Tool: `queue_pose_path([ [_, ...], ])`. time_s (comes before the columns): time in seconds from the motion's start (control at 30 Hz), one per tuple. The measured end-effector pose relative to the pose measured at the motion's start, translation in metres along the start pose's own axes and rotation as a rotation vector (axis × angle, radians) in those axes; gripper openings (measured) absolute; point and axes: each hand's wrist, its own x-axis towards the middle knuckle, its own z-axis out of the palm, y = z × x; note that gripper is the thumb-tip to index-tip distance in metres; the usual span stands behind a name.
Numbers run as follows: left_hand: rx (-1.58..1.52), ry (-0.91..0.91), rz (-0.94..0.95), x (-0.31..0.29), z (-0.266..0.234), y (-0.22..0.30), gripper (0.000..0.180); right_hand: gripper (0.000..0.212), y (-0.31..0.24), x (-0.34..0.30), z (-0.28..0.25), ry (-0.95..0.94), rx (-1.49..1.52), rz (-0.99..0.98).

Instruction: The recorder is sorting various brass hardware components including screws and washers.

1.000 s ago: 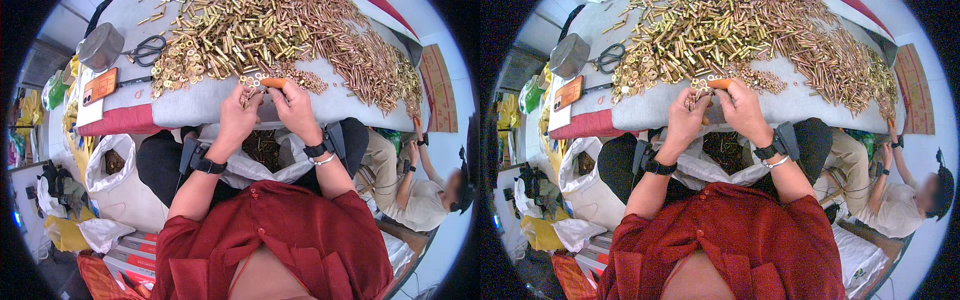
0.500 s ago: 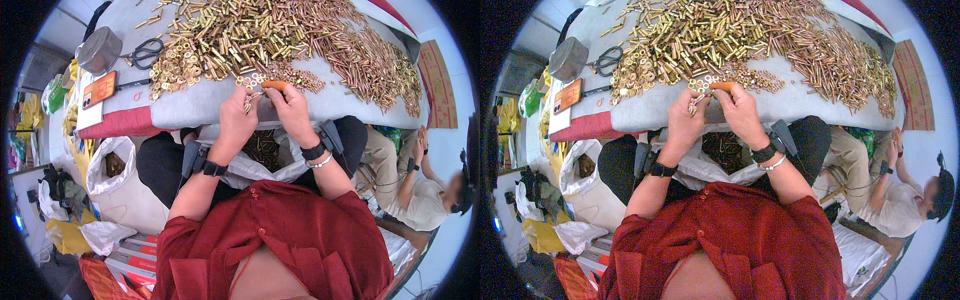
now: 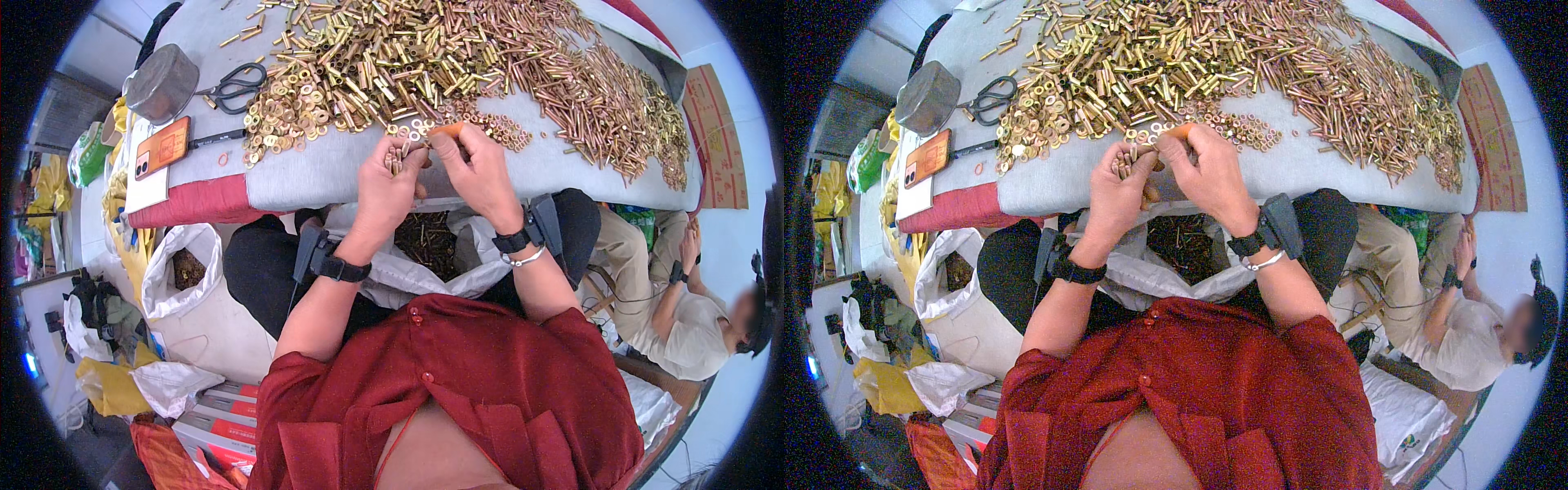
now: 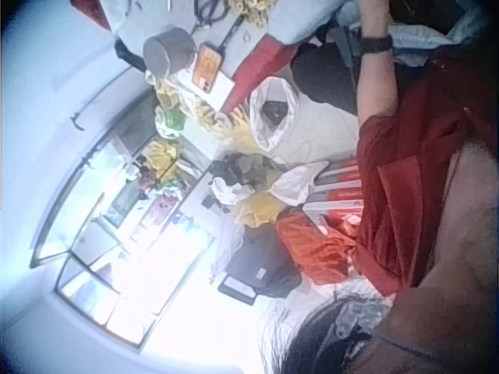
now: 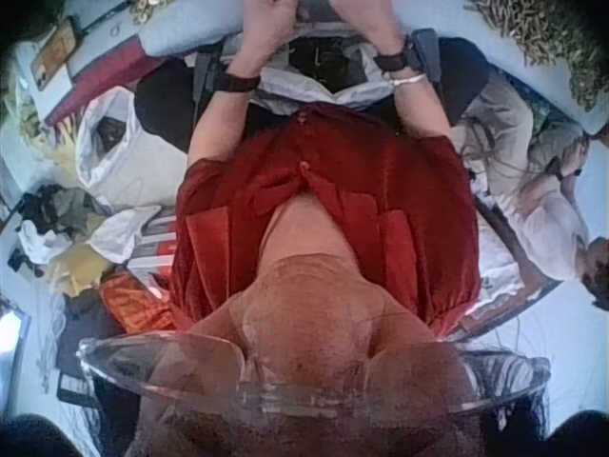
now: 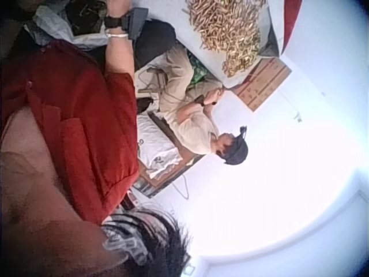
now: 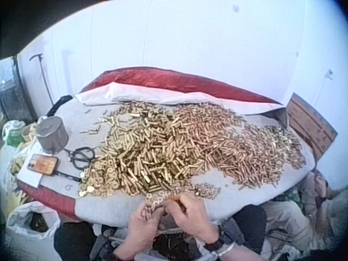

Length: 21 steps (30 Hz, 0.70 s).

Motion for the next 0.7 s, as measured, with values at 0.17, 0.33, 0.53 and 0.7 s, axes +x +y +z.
queue_pose_path([
  [0.17, -0.065, -0.035, -0.010, 0.002, -0.001, 0.000, 0.012, 0.024, 0.013, -0.002, 0.005, 0.013, 0.377, 0.035],
  [0.33, -0.108, -0.050, -0.059, 0.002, -0.002, -0.002, 0.011, 0.017, 0.012, -0.001, 0.005, 0.005, 0.385, 0.034],
  [0.53, -0.103, -0.060, -0.049, 0.001, -0.002, -0.003, 0.011, 0.019, 0.004, -0.003, 0.001, 0.015, 0.188, 0.115],
  [0.7, -0.190, -0.103, -0.046, 0.002, -0.005, 0.001, 0.012, 0.041, 0.007, -0.010, 0.010, -0.043, 0.724, 0.099],
])
